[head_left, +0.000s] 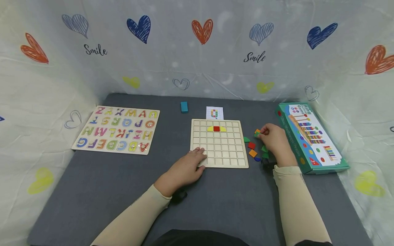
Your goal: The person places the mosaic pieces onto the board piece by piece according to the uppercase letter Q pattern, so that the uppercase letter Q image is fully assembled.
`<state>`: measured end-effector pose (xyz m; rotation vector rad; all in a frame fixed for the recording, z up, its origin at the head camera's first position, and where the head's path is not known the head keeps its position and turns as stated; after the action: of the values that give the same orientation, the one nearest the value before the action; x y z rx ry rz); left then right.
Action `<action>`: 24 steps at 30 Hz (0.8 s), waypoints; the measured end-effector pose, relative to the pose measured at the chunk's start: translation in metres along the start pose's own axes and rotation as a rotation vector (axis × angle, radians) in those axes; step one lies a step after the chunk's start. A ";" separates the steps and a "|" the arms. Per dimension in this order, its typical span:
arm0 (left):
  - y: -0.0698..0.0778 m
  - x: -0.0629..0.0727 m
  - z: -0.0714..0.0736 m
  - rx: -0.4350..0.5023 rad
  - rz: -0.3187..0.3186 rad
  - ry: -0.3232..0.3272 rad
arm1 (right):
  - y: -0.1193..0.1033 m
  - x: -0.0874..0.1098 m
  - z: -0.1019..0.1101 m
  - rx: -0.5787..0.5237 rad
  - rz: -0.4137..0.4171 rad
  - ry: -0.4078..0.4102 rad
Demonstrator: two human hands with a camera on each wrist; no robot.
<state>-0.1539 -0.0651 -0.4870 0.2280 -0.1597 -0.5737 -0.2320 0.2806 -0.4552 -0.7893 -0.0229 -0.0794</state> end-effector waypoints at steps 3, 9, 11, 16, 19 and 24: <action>-0.002 0.001 -0.001 -0.006 0.005 0.002 | -0.016 -0.006 -0.007 -0.023 0.051 -0.011; -0.001 0.002 0.001 0.005 0.005 -0.006 | -0.051 -0.020 -0.039 -0.080 0.093 -0.122; 0.000 0.002 0.002 0.015 0.002 -0.007 | -0.060 -0.023 -0.051 -0.092 0.108 -0.167; 0.000 0.002 0.003 0.016 0.006 -0.007 | -0.071 -0.031 -0.076 -0.088 0.149 -0.249; -0.001 0.001 0.001 0.011 0.004 -0.005 | -0.072 -0.033 -0.083 -0.080 0.153 -0.265; -0.003 0.000 -0.001 0.000 0.004 -0.005 | -0.071 -0.034 -0.084 -0.075 0.165 -0.270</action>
<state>-0.1549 -0.0675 -0.4882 0.2262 -0.1653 -0.5708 -0.2724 0.1738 -0.4656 -0.8697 -0.2113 0.1838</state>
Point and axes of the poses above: each hand's wrist, its own x-axis away from the middle knuckle, its own z-axis out of the back of the hand, y = z × x, the point moved 3 cm from there along -x, towards the middle knuckle, and after that the axes turned 13 degrees about -x, right-handed, at the moved point
